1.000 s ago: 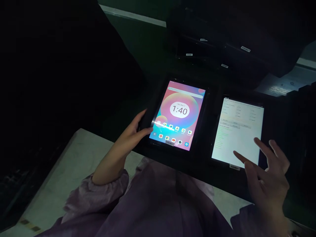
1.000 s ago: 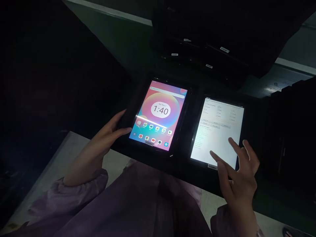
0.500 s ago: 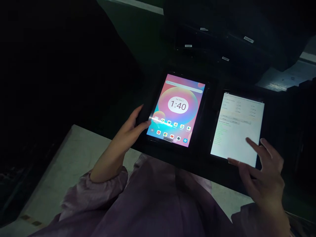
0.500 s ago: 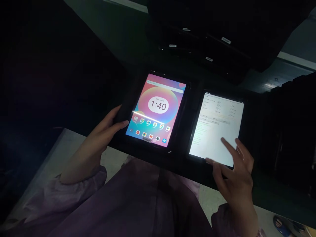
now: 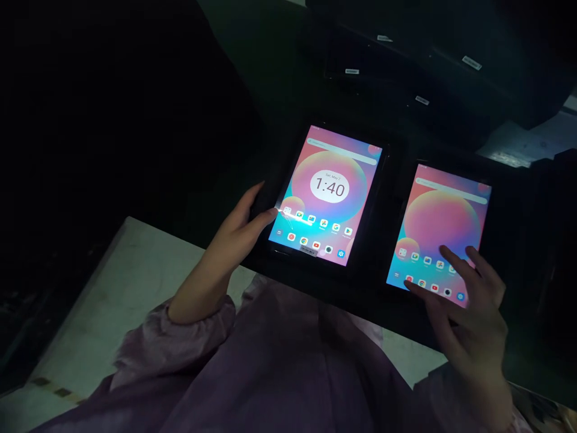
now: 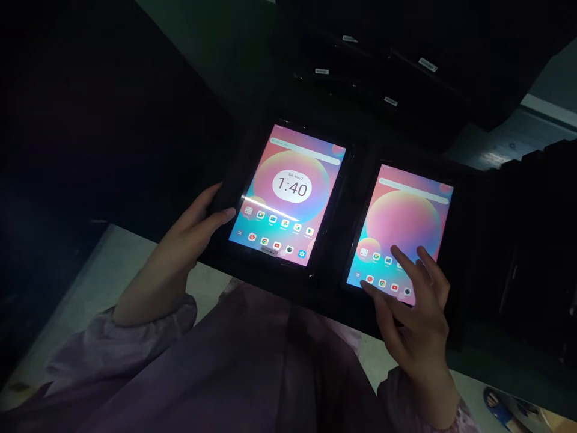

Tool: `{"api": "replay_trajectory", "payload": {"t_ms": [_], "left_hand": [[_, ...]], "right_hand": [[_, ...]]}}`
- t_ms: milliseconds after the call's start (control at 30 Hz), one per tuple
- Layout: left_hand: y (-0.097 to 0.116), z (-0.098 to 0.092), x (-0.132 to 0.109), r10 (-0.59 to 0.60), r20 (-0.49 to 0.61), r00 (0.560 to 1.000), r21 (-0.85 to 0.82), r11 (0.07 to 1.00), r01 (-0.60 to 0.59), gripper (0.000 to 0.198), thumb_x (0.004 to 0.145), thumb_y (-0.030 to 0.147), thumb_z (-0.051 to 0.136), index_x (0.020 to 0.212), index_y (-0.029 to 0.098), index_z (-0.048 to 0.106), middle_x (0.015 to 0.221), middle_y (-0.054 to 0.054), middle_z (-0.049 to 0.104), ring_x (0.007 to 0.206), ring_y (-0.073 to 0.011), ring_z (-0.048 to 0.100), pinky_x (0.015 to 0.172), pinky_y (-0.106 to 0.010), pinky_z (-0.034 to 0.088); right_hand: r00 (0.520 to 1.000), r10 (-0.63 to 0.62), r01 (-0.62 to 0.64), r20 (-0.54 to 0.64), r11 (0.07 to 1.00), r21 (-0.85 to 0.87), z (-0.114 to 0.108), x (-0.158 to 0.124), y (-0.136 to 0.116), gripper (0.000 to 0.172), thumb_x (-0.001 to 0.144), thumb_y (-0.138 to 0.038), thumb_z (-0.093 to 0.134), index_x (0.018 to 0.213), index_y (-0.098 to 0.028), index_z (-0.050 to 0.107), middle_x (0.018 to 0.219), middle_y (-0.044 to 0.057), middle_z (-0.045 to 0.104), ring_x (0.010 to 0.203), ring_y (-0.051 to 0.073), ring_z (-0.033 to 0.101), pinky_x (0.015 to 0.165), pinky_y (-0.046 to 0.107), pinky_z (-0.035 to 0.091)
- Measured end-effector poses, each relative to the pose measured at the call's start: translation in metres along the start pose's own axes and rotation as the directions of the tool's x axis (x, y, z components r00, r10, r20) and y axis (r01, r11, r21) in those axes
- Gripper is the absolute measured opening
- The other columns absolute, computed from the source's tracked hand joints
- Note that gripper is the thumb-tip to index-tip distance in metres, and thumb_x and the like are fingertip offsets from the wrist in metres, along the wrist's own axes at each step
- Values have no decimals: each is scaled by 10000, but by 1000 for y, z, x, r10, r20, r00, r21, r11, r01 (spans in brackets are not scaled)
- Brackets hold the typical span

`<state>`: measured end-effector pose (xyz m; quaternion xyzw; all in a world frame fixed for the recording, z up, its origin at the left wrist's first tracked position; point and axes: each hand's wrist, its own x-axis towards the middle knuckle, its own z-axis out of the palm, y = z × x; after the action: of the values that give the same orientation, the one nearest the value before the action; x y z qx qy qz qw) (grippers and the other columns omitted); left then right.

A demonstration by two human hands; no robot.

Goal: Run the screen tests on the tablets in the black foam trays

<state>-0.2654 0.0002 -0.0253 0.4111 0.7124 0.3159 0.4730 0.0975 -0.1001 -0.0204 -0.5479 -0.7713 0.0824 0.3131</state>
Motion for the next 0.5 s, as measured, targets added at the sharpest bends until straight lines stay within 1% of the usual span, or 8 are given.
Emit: {"api": "replay_trajectory", "payload": {"t_ms": [100, 200, 267, 300, 333, 400, 467, 500], "left_hand": [[-4, 0, 2, 29, 22, 999, -8, 1000, -29, 795, 937, 469, 750, 1683, 267, 562, 1719, -89, 642, 1650, -426, 521, 1394, -592, 420], [-7, -4, 2, 51, 75, 996, -7, 999, -51, 904, 875, 431, 765, 1724, 264, 505, 1767, -85, 592, 1669, -431, 491, 1398, -587, 411], [-8, -7, 2, 56, 118, 991, -23, 998, -54, 969, 831, 400, 763, 1746, 273, 472, 1811, -76, 538, 1677, -435, 476, 1400, -582, 404], [-9, -8, 2, 55, 144, 988, -32, 998, -51, 1000, 816, 391, 766, 1759, 274, 453, 1831, -75, 510, 1685, -436, 464, 1403, -579, 398], [-9, -10, 2, 56, 169, 984, -39, 998, -50, 1029, 810, 390, 771, 1772, 268, 429, 1846, -80, 486, 1693, -436, 451, 1406, -579, 389], [-11, -12, 4, 69, 210, 975, -33, 997, -63, 1084, 807, 398, 786, 1797, 230, 379, 1863, -115, 451, 1701, -442, 434, 1410, -591, 373], [-14, -14, 6, 97, 233, 968, -6, 995, -99, 1124, 809, 404, 796, 1813, 192, 337, 1879, -154, 409, 1709, -452, 416, 1415, -608, 351], [-15, -15, 7, 113, 240, 964, 7, 993, -118, 1137, 804, 399, 799, 1817, 185, 328, 1888, -164, 388, 1714, -457, 406, 1417, -615, 340]], "right_hand": [[998, -63, 63, -11, 997, -44, 10, 5, 1, 275, 1033, -126, 748, 1110, -339, 904, 1708, -9, 629, 1670, 429, 469, 1217, 654, 544], [997, -76, 76, -2, 995, -71, 14, 4, 3, 258, 1042, -147, 736, 1073, -333, 912, 1709, 2, 628, 1694, 469, 420, 1229, 698, 522], [997, -77, 78, 20, 993, -93, 14, 3, 4, 269, 1054, -161, 723, 1088, -347, 914, 1727, -20, 610, 1695, 491, 412, 1219, 721, 519], [997, -71, 73, 24, 992, -98, 13, 2, 4, 299, 1059, -163, 718, 1148, -375, 910, 1737, -44, 597, 1693, 495, 415, 1210, 727, 521], [998, -58, 59, 13, 994, -94, 12, 2, 3, 368, 1060, -156, 718, 1244, -424, 890, 1746, -75, 580, 1694, 494, 415, 1204, 728, 523], [999, -22, 21, -26, 998, -64, 10, 3, 1, 584, 1050, -123, 722, 1438, -557, 779, 1741, -139, 568, 1695, 479, 422, 1195, 719, 530], [998, 0, -3, -65, 999, -42, 8, 4, -2, 740, 1032, -78, 726, 1502, -647, 682, 1709, -179, 591, 1678, 459, 457, 1188, 699, 541], [998, 4, -6, -69, 999, -31, 7, 4, -3, 770, 1021, -58, 729, 1503, -655, 674, 1698, -180, 601, 1669, 455, 472, 1193, 695, 539]]}}
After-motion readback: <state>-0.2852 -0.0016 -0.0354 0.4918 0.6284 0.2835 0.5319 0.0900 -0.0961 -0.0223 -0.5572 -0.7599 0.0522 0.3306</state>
